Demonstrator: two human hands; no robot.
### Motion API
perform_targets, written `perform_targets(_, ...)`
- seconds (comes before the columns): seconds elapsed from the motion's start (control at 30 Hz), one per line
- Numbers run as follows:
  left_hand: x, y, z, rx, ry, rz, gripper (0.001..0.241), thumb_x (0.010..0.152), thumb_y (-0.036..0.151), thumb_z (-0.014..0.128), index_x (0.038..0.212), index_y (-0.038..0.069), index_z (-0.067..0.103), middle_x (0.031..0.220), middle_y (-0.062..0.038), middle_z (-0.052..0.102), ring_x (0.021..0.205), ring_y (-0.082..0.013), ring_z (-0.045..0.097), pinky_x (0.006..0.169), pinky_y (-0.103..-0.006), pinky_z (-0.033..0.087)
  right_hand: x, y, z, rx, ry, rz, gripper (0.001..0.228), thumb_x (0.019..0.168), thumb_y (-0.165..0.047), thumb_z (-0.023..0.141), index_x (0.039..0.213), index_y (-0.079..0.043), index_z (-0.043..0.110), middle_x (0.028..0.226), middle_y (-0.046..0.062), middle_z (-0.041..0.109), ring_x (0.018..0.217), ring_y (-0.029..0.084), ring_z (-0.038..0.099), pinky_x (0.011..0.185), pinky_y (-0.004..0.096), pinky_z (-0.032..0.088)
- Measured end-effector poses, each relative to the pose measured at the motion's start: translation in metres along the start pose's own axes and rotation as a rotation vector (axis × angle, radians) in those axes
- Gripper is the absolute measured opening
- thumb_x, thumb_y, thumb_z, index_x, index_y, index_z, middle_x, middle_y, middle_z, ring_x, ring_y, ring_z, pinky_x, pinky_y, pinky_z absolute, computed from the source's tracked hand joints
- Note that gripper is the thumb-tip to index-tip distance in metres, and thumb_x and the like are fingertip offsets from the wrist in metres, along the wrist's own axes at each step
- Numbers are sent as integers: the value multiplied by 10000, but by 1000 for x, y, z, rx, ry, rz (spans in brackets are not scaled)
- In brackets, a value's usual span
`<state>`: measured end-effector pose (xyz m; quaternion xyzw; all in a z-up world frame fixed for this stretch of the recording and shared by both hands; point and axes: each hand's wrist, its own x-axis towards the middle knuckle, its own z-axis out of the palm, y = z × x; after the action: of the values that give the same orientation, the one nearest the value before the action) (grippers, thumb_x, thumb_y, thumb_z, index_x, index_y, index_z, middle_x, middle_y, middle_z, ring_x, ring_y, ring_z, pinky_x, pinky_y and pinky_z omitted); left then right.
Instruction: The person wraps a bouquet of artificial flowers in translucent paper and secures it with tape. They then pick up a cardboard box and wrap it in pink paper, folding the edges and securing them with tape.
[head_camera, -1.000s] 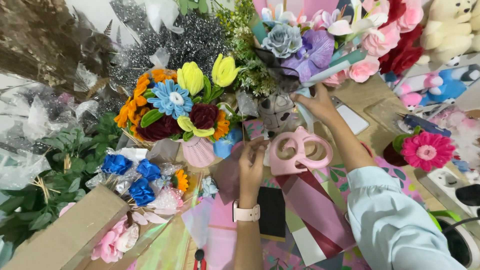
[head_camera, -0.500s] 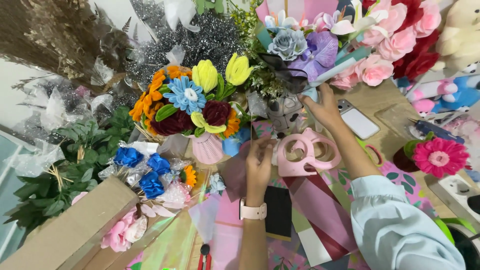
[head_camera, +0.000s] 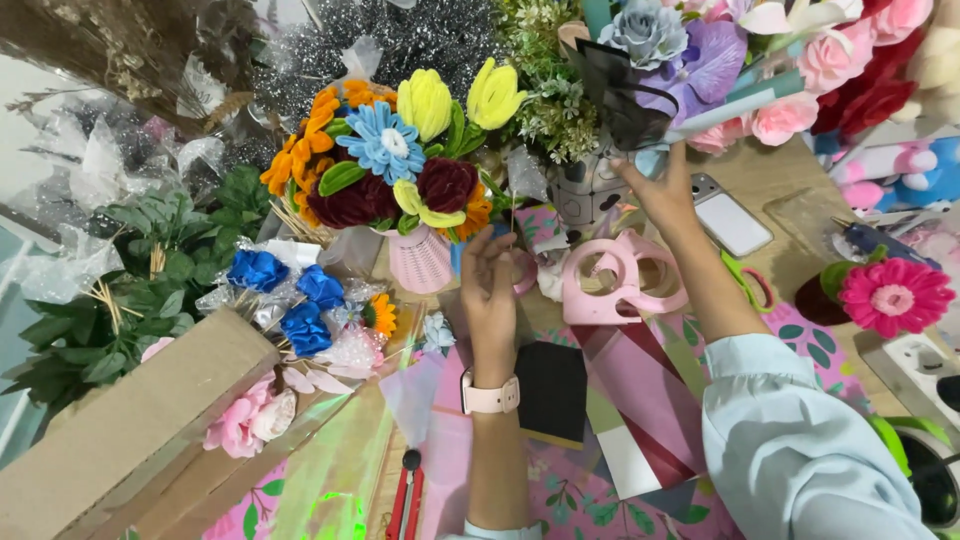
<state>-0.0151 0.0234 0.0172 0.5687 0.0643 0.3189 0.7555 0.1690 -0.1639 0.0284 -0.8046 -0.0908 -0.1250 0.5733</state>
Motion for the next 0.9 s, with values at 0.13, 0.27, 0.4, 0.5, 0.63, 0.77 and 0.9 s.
perform_targets(0.13, -1, 11, -3, 0, 22, 25, 382, 994, 34, 530, 1376, 43, 538, 1162, -166, 689, 1032, -230, 677, 939, -381, 509, 1, 11, 8, -8, 23, -39, 876, 897, -303, 819, 1576, -77, 313, 1573, 252, 374, 1492, 421, 296, 1224, 563, 236)
perform_targets(0.27, -3, 25, -3, 2, 36, 38, 370, 1004, 30, 515, 1372, 35, 542, 1168, -170, 688, 1073, -246, 664, 973, -414, 494, 15, 35, 4, -73, 72, -187, 787, 816, -122, 782, 1484, -5, 383, 1456, 270, 465, 1418, 408, 388, 1176, 560, 295)
perform_targets(0.4, 2, 19, -11, -9, 48, 57, 367, 1014, 29, 506, 1379, 49, 538, 1152, -156, 685, 1055, -238, 666, 980, -421, 488, 21, 29, -4, -144, 55, -199, 730, 791, -139, 765, 1437, -22, 445, 1371, 275, 556, 1333, 463, 479, 1086, 583, 376)
perform_targets(0.5, 0, 29, -10, -12, 61, 42, 360, 1014, 11, 489, 1368, 38, 547, 1140, -159, 686, 1038, -235, 665, 976, -417, 493, 18, 25, -6, -48, 9, -172, 756, 818, -126, 759, 1475, -30, 397, 1442, 262, 497, 1398, 431, 411, 1141, 583, 313)
perform_targets(0.63, -2, 36, -8, -17, 63, 44, 346, 1015, 4, 476, 1351, 38, 554, 1120, -147, 683, 1034, -227, 660, 978, -420, 491, 8, 26, -10, 16, -62, -114, 708, 890, -196, 788, 1424, -18, 358, 1465, 285, 429, 1440, 470, 317, 1169, 615, 236)
perform_targets(0.77, -4, 41, -6, -21, 84, 62, 343, 1003, -16, 471, 1329, 29, 567, 1093, -150, 689, 1006, -222, 663, 965, -402, 505, 15, 23, -5, 114, -105, -176, 668, 938, -169, 803, 1342, -61, 281, 1435, 248, 374, 1431, 447, 272, 1165, 628, 218)
perform_targets(0.9, -5, 49, -7, -74, 140, 98, 316, 1004, -8, 463, 1292, 21, 589, 1040, -150, 695, 950, -198, 656, 938, -364, 519, 17, 35, -3, 137, -116, -179, 592, 990, -188, 793, 1323, -45, 326, 1391, 241, 393, 1355, 416, 326, 1096, 602, 332)
